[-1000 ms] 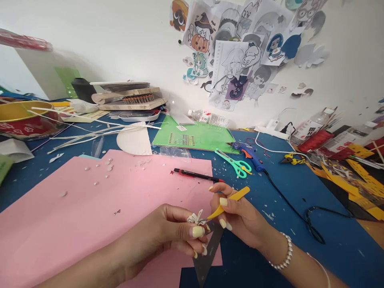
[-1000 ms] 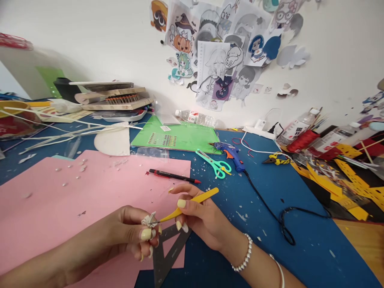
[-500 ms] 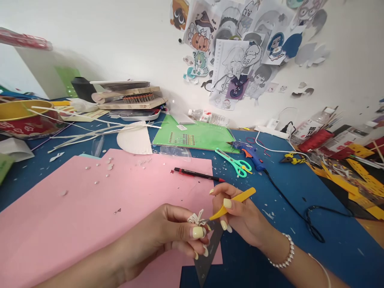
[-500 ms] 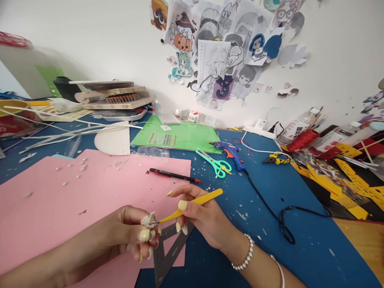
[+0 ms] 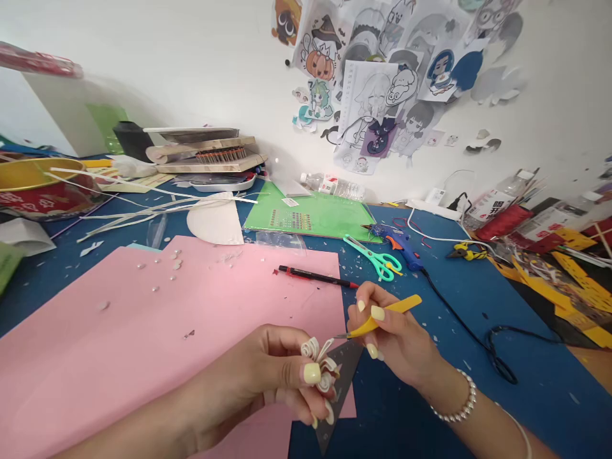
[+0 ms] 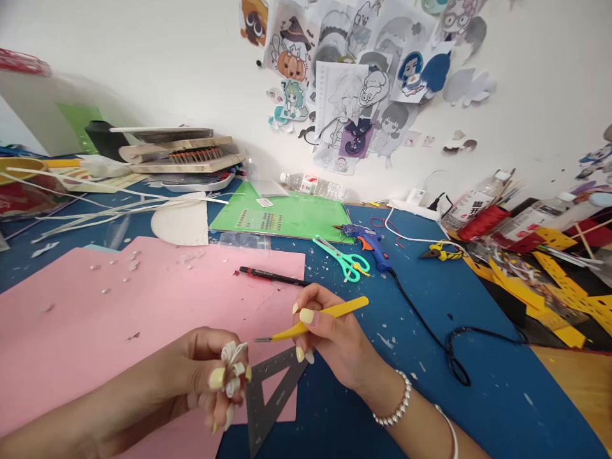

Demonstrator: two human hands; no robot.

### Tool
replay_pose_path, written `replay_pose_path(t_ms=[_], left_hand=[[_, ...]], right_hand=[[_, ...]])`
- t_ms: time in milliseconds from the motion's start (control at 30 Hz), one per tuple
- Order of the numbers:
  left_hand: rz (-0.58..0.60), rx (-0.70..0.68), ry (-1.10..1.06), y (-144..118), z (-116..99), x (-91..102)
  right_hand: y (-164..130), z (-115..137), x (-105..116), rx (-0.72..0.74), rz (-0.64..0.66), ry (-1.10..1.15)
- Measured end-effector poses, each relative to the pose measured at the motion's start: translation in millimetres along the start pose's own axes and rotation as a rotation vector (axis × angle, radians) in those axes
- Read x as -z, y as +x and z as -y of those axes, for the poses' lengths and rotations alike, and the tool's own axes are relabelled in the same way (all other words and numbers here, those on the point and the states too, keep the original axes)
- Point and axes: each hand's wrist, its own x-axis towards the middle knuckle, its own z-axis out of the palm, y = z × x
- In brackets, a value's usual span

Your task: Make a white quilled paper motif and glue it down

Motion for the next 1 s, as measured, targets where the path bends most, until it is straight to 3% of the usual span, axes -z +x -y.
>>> replay_pose_path(t_ms=[333, 1000], left_hand=[[-0.036, -0.033, -0.058, 1.0, -3.4, 0.1], [-0.020, -0.060, -0.072, 2.6, 1.7, -0.3]], right_hand=[[-3.6, 1.4, -5.8, 0.151, 0.129, -0.132], [-3.8, -0.3, -6.8, 0.090, 0.097, -0.100]])
